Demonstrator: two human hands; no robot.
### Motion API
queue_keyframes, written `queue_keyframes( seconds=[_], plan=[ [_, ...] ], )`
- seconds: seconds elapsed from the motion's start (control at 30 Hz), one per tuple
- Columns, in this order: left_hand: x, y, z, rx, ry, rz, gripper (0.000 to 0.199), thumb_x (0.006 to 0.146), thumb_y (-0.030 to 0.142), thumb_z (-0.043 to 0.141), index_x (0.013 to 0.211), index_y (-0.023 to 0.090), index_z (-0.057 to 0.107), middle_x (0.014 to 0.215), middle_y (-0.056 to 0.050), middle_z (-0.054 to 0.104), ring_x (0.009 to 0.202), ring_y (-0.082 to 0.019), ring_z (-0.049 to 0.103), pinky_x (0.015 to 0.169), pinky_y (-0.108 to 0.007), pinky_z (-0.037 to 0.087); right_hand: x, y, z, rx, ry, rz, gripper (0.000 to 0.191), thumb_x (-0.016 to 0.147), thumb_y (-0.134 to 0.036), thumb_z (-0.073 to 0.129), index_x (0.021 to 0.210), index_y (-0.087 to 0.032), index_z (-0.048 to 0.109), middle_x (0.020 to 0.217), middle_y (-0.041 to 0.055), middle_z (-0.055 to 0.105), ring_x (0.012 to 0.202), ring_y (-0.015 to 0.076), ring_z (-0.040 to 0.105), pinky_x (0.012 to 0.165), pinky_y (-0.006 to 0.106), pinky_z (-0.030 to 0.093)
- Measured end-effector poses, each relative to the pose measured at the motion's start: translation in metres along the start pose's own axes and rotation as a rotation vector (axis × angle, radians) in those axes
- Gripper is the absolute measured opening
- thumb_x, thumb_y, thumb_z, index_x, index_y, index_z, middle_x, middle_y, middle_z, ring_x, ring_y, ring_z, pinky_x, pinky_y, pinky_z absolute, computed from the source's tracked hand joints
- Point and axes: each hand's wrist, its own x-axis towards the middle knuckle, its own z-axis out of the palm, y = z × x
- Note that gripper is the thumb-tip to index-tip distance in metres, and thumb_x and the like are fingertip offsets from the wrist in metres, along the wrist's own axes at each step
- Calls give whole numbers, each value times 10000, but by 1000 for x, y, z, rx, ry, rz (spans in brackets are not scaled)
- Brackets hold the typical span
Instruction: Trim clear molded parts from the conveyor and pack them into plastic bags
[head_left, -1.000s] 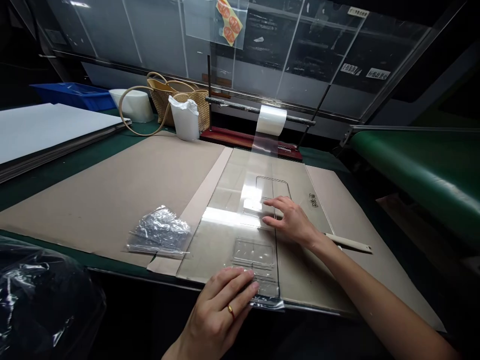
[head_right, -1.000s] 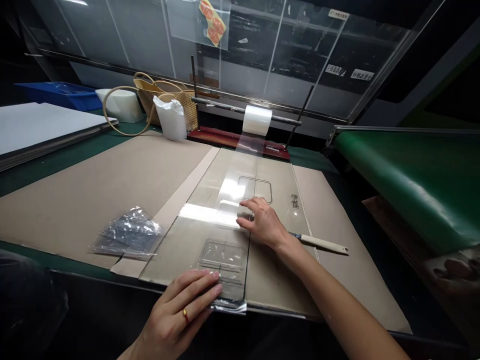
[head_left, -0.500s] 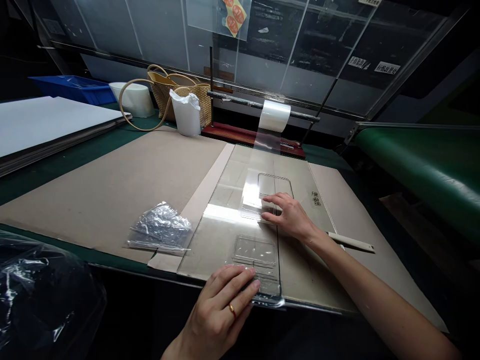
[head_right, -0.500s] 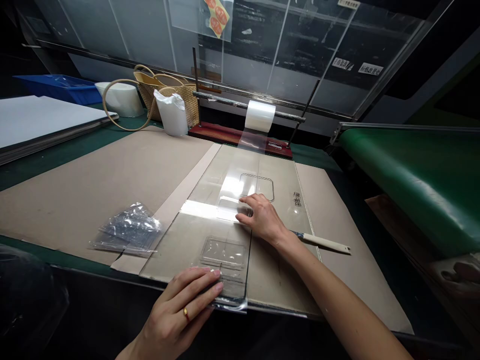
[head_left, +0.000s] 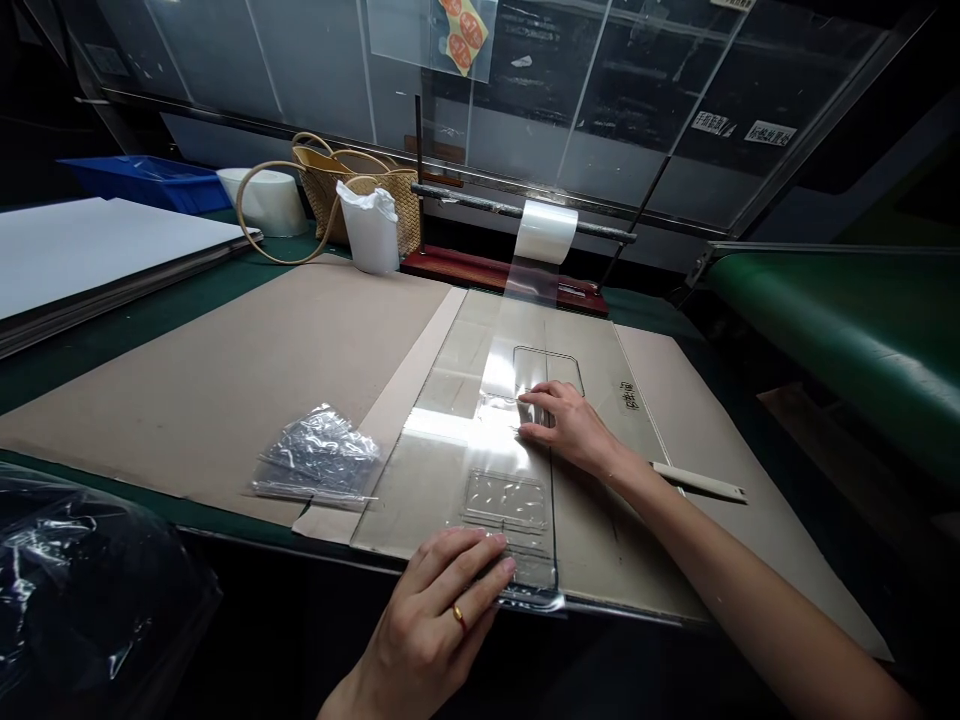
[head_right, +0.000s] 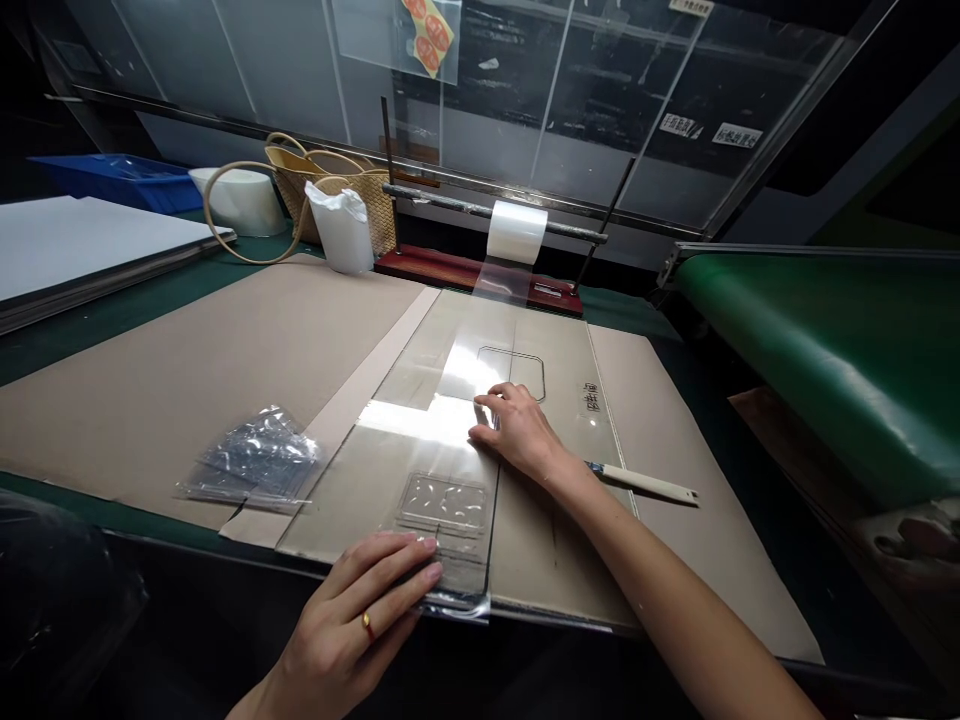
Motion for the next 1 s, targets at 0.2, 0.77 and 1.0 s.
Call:
queue_keyframes(
  seconds=[0.2, 0.77, 1.0],
  plan=[
    [2, -1, -2, 11, -6, 21, 398, 801, 36, 527, 1183, 150, 533, 1152, -93, 611, 1129, -215, 491, 937, -381, 446, -54, 44, -49, -95, 26, 160, 377, 821, -395, 486, 1151, -228, 553, 1122, 92, 559, 1005, 272, 529, 785, 439, 464],
    [-7, 14, 5, 49, 47, -76, 434, 779, 0, 547, 1191, 136, 531, 1200, -97, 573, 1180, -267, 408, 953, -445, 404, -128, -25, -35, -24, -107, -76, 255, 907, -238, 335, 1112, -241, 485, 857, 36, 605, 670, 147, 565, 558, 253, 432],
    [-8, 15, 5, 53, 69, -75, 430, 783, -1, 536, 1190, 140, 539, 1193, -89, 579, 1181, -266, 405, 959, -432, 401, -89, -73, -7, -243, -49, -334, 184, 848, -133, 425, 917, -196, 583, 844, 22, 603, 662, 122, 541, 481, 238, 319]
  ],
)
